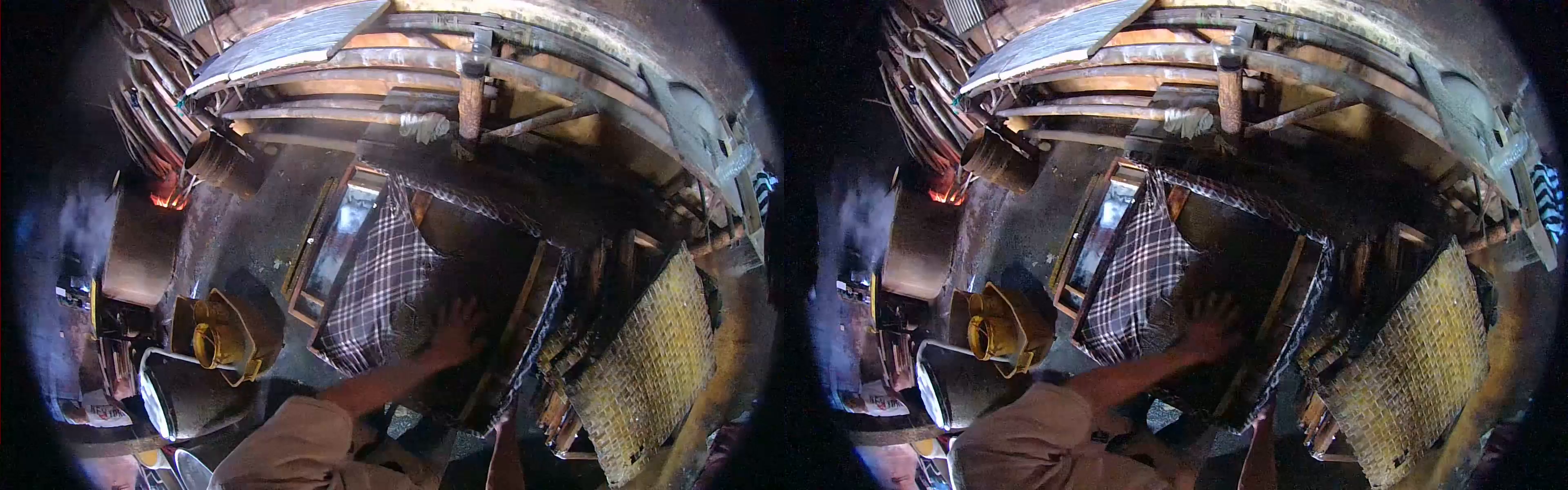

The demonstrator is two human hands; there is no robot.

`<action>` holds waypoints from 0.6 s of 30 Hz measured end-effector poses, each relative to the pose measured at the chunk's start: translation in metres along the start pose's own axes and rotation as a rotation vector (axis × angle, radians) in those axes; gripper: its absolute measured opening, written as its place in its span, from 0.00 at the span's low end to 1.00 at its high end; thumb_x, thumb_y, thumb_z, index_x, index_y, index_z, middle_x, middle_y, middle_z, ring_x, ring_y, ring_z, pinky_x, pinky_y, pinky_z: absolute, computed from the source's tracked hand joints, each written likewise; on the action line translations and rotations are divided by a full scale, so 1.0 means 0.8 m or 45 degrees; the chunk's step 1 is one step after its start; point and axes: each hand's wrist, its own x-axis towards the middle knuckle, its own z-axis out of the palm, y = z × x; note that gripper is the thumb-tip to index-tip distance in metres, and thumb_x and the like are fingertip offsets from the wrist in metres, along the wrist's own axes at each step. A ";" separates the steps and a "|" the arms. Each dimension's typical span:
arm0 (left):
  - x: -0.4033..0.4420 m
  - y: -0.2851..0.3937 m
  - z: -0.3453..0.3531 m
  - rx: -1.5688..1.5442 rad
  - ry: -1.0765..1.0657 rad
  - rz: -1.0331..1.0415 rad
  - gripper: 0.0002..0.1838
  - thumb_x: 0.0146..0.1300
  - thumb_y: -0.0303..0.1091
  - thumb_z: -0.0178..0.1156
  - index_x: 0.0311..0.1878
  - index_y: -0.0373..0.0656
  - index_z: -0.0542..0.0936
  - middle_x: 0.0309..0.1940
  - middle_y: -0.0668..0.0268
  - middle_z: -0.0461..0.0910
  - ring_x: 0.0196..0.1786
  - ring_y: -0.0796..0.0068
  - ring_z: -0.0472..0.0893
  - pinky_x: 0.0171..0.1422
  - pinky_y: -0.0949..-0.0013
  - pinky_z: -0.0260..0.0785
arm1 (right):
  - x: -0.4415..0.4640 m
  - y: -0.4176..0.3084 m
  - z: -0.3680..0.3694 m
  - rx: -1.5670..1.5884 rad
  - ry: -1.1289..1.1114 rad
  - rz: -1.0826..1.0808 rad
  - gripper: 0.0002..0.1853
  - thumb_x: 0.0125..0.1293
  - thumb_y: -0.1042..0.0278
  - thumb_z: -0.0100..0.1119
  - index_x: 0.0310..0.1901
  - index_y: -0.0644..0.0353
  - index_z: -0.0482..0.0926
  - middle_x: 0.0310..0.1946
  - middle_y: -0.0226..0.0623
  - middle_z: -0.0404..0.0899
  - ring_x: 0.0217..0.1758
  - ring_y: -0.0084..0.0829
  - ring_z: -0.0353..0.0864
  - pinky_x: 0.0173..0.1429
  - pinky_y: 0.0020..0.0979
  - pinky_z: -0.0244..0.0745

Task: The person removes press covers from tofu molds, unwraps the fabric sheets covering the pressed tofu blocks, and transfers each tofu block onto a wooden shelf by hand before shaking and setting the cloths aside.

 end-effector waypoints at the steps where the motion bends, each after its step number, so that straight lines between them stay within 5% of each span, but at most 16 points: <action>1: -0.015 0.027 0.021 -0.003 0.005 -0.005 0.34 0.58 0.50 0.52 0.65 0.44 0.59 0.69 0.53 0.44 0.70 0.50 0.46 0.68 0.38 0.34 | 0.001 0.006 -0.003 0.001 -0.003 0.010 0.23 0.64 0.53 0.49 0.53 0.62 0.70 0.44 0.41 0.76 0.45 0.36 0.75 0.50 0.36 0.70; 3: -0.041 0.065 0.059 -0.042 -0.003 -0.054 0.39 0.57 0.59 0.50 0.68 0.49 0.55 0.70 0.58 0.42 0.71 0.48 0.39 0.69 0.39 0.30 | 0.003 0.008 -0.010 -0.003 -0.009 0.005 0.23 0.64 0.54 0.48 0.53 0.63 0.70 0.44 0.41 0.76 0.44 0.36 0.75 0.50 0.36 0.70; 11: -0.078 0.077 0.055 -0.093 0.085 -0.048 0.41 0.56 0.56 0.52 0.68 0.46 0.53 0.71 0.60 0.39 0.72 0.50 0.37 0.68 0.37 0.29 | -0.015 -0.035 -0.030 -0.037 0.013 -0.159 0.22 0.66 0.54 0.46 0.53 0.63 0.70 0.43 0.42 0.76 0.44 0.36 0.75 0.49 0.35 0.70; 13: -0.083 0.089 0.031 -0.101 0.170 -0.025 0.40 0.56 0.57 0.51 0.68 0.46 0.54 0.71 0.60 0.39 0.72 0.48 0.37 0.67 0.34 0.28 | -0.033 -0.066 -0.029 -0.047 0.017 -0.264 0.22 0.66 0.54 0.45 0.53 0.63 0.70 0.43 0.42 0.76 0.43 0.36 0.75 0.49 0.34 0.70; 15: -0.083 0.103 -0.021 -0.056 -0.068 -0.021 0.41 0.56 0.54 0.52 0.69 0.47 0.51 0.71 0.62 0.35 0.72 0.48 0.35 0.67 0.34 0.27 | -0.077 -0.122 -0.016 -0.056 0.024 -0.421 0.22 0.66 0.54 0.45 0.53 0.63 0.70 0.42 0.42 0.77 0.43 0.36 0.75 0.48 0.34 0.70; 18: -0.077 0.120 -0.094 -0.267 0.078 -0.056 0.42 0.57 0.51 0.52 0.70 0.49 0.45 0.71 0.64 0.32 0.72 0.49 0.30 0.67 0.34 0.26 | -0.152 -0.208 0.015 -0.087 -0.003 -0.708 0.22 0.67 0.55 0.44 0.53 0.64 0.70 0.42 0.43 0.77 0.43 0.36 0.75 0.48 0.34 0.69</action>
